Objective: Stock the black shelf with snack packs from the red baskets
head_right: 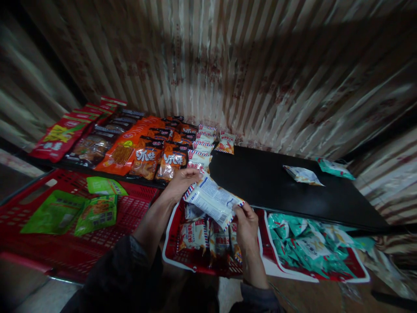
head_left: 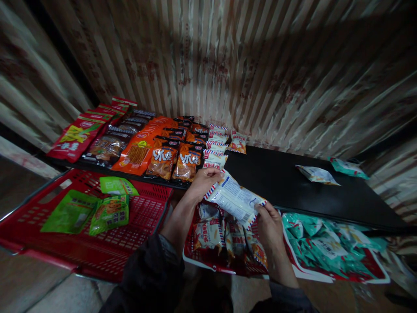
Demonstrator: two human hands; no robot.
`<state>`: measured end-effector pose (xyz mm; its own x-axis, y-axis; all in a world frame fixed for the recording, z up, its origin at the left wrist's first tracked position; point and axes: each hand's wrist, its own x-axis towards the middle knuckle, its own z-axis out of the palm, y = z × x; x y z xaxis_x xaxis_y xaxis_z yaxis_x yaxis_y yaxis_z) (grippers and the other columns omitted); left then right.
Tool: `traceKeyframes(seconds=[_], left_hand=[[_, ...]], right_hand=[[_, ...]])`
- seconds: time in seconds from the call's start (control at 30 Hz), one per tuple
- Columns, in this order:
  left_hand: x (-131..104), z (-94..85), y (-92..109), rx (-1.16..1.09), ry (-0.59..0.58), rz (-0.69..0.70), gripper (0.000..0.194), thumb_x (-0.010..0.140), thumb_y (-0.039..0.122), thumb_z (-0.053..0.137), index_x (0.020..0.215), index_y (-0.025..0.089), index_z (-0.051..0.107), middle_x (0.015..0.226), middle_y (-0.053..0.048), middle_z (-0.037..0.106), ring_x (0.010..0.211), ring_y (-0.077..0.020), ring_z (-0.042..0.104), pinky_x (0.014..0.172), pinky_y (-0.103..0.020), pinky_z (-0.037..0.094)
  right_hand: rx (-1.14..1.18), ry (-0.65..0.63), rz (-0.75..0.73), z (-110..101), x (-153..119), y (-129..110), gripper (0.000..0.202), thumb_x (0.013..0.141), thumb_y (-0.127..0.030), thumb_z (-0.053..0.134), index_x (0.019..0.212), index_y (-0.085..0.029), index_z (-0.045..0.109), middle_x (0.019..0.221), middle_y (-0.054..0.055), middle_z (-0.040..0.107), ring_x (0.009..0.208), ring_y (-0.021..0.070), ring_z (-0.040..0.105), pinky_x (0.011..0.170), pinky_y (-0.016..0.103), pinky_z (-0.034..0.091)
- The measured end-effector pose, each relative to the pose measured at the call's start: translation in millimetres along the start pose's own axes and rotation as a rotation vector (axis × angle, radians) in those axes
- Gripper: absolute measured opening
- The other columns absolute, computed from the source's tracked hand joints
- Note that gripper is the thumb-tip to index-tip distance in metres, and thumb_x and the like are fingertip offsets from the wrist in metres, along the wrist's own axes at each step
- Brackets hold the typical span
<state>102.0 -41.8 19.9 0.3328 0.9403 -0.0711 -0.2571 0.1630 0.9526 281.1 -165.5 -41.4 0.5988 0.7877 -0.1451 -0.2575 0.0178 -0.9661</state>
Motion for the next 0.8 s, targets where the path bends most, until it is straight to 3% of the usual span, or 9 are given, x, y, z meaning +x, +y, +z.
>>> traceKeyframes(seconds=[0.17, 0.3, 0.37, 0.47, 0.63, 0.8], left_hand=[[-1, 2.8, 1, 0.051, -0.010, 0.047, 0.016, 0.066, 0.028, 0.074, 0.062, 0.017, 0.063, 0.060, 0.004, 0.059, 0.059, -0.0106, 0.050, 0.062, -0.023, 0.039], [-3, 3.8, 3, 0.097, -0.030, 0.031, 0.014, 0.072, 0.027, 0.067, 0.065, 0.017, 0.061, 0.060, 0.004, 0.057, 0.056, -0.0101, 0.048, 0.058, -0.022, 0.037], [-3, 4.8, 3, 0.099, -0.030, 0.008, 0.013, 0.072, 0.027, 0.066, 0.065, 0.018, 0.060, 0.058, 0.005, 0.056, 0.055, -0.0101, 0.047, 0.055, -0.022, 0.036], [-3, 6.4, 2, 0.098, -0.010, -0.004, 0.013, 0.070, 0.025, 0.067, 0.064, 0.018, 0.059, 0.057, 0.005, 0.055, 0.053, -0.0099, 0.047, 0.054, -0.021, 0.036], [1, 8.1, 0, 0.047, 0.080, -0.067, 0.010, 0.064, 0.022, 0.064, 0.060, 0.017, 0.057, 0.052, 0.006, 0.054, 0.048, -0.0092, 0.047, 0.050, -0.020, 0.034], [1, 11.9, -2, -0.089, 0.141, -0.124, 0.009, 0.058, 0.017, 0.063, 0.055, 0.016, 0.055, 0.049, 0.006, 0.052, 0.045, -0.0081, 0.046, 0.046, -0.019, 0.033]], right_hand=[[0.050, 0.059, 0.006, 4, 1, -3, 0.029, 0.064, -0.033, 0.077, 0.088, -0.019, 0.073, 0.083, 0.001, 0.075, 0.072, 0.0188, 0.067, 0.071, 0.033, 0.053], [-0.057, 0.052, -0.057, -1, 6, 5, 0.032, 0.069, -0.041, 0.076, 0.091, -0.020, 0.069, 0.081, -0.001, 0.071, 0.071, 0.0162, 0.064, 0.072, 0.032, 0.051], [-0.196, 0.074, -0.191, -3, 6, 6, 0.040, 0.074, -0.043, 0.073, 0.105, -0.020, 0.067, 0.088, 0.002, 0.070, 0.078, 0.0178, 0.064, 0.076, 0.035, 0.051], [-0.488, 0.107, -0.505, -6, 2, -1, 0.045, 0.084, -0.040, 0.064, 0.123, -0.020, 0.061, 0.106, 0.008, 0.068, 0.094, 0.0224, 0.063, 0.087, 0.042, 0.050], [-0.839, -0.095, -1.042, -4, -9, -19, 0.037, 0.094, -0.030, 0.052, 0.129, -0.023, 0.060, 0.128, 0.013, 0.063, 0.125, 0.0294, 0.053, 0.102, 0.053, 0.042], [-0.929, -0.361, -1.134, 2, -13, -18, 0.060, 0.091, -0.042, 0.058, 0.146, -0.025, 0.042, 0.137, 0.014, 0.057, 0.131, 0.0320, 0.049, 0.103, 0.054, 0.045]])
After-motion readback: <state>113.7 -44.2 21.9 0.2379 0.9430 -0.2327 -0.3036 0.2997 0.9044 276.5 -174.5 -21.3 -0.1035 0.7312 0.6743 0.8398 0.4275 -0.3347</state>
